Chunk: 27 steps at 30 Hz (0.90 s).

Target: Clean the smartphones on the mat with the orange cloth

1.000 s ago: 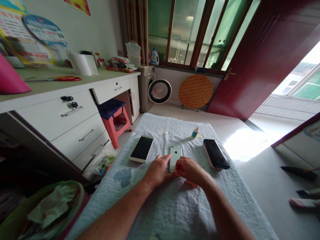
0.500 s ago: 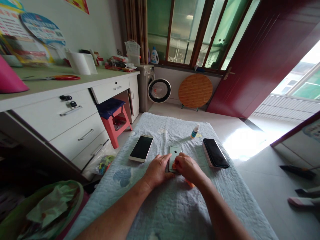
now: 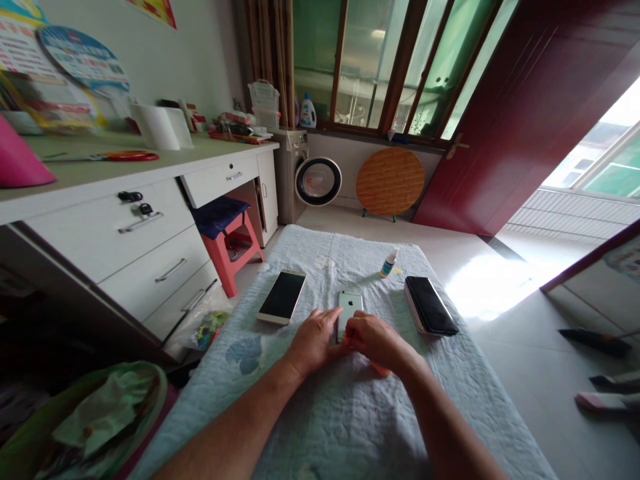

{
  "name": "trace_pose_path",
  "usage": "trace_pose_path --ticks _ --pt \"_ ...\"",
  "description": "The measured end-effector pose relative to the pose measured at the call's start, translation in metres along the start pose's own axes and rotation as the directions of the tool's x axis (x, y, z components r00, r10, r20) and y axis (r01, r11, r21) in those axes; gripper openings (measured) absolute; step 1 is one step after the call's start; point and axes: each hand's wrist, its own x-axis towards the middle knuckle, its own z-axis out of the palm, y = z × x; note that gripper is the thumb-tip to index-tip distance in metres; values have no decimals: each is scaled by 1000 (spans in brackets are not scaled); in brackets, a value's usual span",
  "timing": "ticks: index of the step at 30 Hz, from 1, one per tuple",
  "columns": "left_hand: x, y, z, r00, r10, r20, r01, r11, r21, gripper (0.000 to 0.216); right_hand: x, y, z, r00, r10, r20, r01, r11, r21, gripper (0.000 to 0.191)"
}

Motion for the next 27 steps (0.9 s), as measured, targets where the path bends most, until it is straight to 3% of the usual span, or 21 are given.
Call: trace_pose_path --ticks 7,13,19,27 --pt "0 -2 3 999 -33 -9 33 999 14 65 -3 25 -5 1000 -13 22 13 1000 -10 6" --pt "0 -4 3 1000 3 -2 -3 1000 23 59 -3 29 -5 1000 -9 2 9 1000 -16 4" --pt "0 -4 3 1000 6 12 -7 999 51 47 8 29 5 986 26 -162 -26 1000 4 3" --pt "0 -6 5 1000 16 6 -16 999 44 47 27 41 17 913 117 -390 -98 993 70 12"
